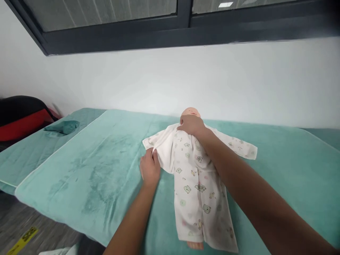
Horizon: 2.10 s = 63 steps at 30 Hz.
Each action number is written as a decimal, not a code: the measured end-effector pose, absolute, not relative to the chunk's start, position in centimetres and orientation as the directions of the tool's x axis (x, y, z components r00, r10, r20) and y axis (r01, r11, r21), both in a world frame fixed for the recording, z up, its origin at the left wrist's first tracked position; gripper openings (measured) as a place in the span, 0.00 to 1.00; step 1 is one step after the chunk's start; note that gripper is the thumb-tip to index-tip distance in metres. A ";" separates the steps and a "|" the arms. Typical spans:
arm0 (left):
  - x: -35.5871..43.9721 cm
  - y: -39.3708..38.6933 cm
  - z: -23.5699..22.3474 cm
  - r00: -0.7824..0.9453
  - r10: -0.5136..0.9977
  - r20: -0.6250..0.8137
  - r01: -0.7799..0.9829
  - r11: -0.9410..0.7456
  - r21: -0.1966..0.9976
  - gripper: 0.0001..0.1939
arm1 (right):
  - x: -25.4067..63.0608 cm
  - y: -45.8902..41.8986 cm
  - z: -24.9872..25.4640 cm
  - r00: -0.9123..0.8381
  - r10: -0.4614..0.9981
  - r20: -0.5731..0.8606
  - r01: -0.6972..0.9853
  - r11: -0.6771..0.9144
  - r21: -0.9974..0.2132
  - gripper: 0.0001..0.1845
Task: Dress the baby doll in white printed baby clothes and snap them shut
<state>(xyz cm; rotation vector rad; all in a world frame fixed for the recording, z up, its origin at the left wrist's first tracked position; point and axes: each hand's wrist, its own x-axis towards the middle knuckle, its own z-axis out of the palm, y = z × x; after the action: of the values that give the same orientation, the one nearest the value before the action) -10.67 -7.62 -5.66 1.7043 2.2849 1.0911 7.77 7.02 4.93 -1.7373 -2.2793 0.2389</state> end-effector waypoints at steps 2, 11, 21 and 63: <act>-10.6 -7.6 -5.6 -0.388 0.865 0.318 0.744 0.091 0.661 0.19 | 7.7 7.4 4.4 -0.245 0.966 0.077 0.921 0.257 -0.293 0.09; -8.3 -7.7 -4.3 -0.264 0.781 0.566 0.625 -0.308 0.717 0.12 | 9.0 7.4 2.7 -0.061 0.974 0.218 0.860 0.162 -0.484 0.12; -3.0 -7.9 2.9 0.351 0.710 0.611 0.513 -0.691 0.509 0.08 | 11.3 5.2 5.1 0.087 0.849 0.521 0.593 0.376 -0.712 0.07; -0.7 6.6 3.2 0.012 0.958 0.287 0.402 -0.267 0.876 0.06 | 11.8 5.3 3.8 0.239 0.917 0.320 0.616 0.111 -0.780 0.10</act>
<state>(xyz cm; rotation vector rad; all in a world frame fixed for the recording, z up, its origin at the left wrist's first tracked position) -0.67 6.57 3.23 1.7150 1.3992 1.2371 11.84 5.33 3.77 -1.5955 -1.4676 0.4123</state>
